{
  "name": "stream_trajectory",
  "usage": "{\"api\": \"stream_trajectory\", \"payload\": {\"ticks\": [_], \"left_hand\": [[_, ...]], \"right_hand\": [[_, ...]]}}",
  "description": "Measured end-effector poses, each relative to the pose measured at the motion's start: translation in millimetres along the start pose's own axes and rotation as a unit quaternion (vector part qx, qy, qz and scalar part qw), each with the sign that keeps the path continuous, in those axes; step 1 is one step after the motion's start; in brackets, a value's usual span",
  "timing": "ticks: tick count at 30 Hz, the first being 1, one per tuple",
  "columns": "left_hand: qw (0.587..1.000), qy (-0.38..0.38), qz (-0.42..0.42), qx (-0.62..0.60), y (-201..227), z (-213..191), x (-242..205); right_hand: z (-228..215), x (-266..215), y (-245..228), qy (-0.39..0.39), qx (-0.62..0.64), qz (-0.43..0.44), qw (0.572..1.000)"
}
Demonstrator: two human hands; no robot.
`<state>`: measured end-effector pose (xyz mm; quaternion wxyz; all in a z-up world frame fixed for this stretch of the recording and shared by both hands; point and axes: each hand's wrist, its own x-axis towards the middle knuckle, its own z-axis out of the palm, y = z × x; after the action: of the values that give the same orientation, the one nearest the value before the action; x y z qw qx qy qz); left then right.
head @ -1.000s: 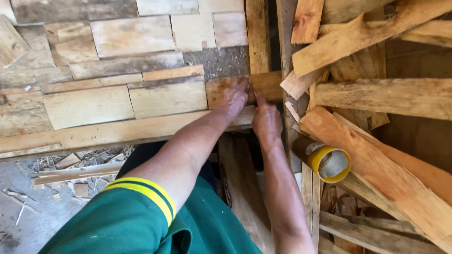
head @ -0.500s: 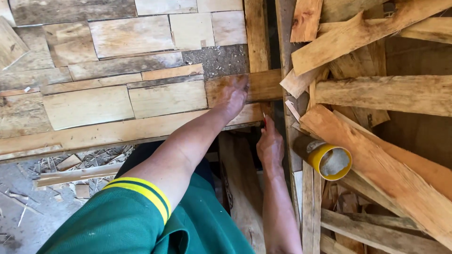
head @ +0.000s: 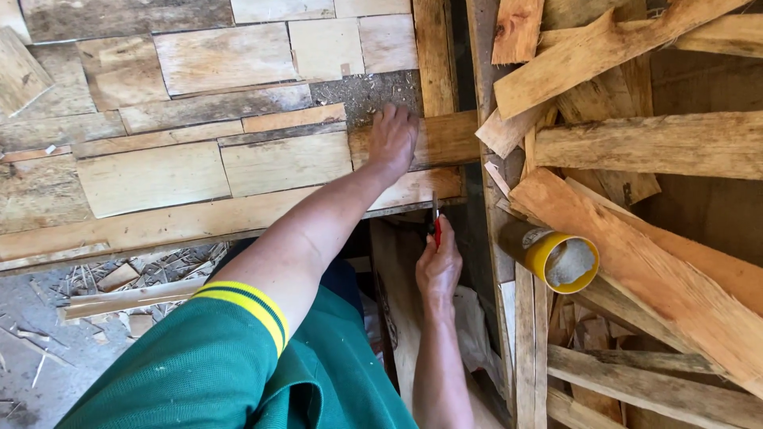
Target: Fitting and trimming small wooden pieces into a frame to create a tiled surface.
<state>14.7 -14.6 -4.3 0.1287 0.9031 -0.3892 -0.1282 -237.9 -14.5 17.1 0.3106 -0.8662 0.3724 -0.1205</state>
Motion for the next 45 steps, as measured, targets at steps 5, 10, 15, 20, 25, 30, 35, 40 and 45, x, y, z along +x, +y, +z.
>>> {"api": "stream_trajectory", "payload": {"ticks": [5,10,15,20,25,30,35,40,45], "left_hand": [[0.995,-0.068,-0.048,-0.046,0,2,15],[0.986,-0.037,-0.085,-0.141,-1,7,27],[0.976,-0.023,-0.094,-0.198,-6,31,40],[0.961,-0.05,-0.148,-0.228,-14,-35,25],[0.961,-0.117,-0.177,-0.177,-60,-91,-15],[0.973,-0.168,-0.089,-0.133,-103,-97,-61],[0.966,-0.196,-0.07,-0.153,-113,-114,-87],[0.96,-0.169,-0.018,-0.22,-147,-101,-100],[0.843,-0.12,0.004,-0.524,-154,-105,-122]], "right_hand": [[-2,-14,-12,-0.006,0.021,0.048,0.999],[-2,-23,-13,0.001,0.047,0.074,0.996],[-3,-23,-15,0.015,0.05,0.092,0.994],[2,-19,-14,0.018,0.05,0.11,0.992],[26,-21,6,0.021,0.116,0.173,0.978],[34,4,-21,0.141,0.27,0.103,0.947],[50,31,-12,0.046,0.456,0.152,0.876],[53,40,-13,-0.1,0.616,0.185,0.76],[64,43,-45,-0.142,0.704,0.233,0.655]]}}
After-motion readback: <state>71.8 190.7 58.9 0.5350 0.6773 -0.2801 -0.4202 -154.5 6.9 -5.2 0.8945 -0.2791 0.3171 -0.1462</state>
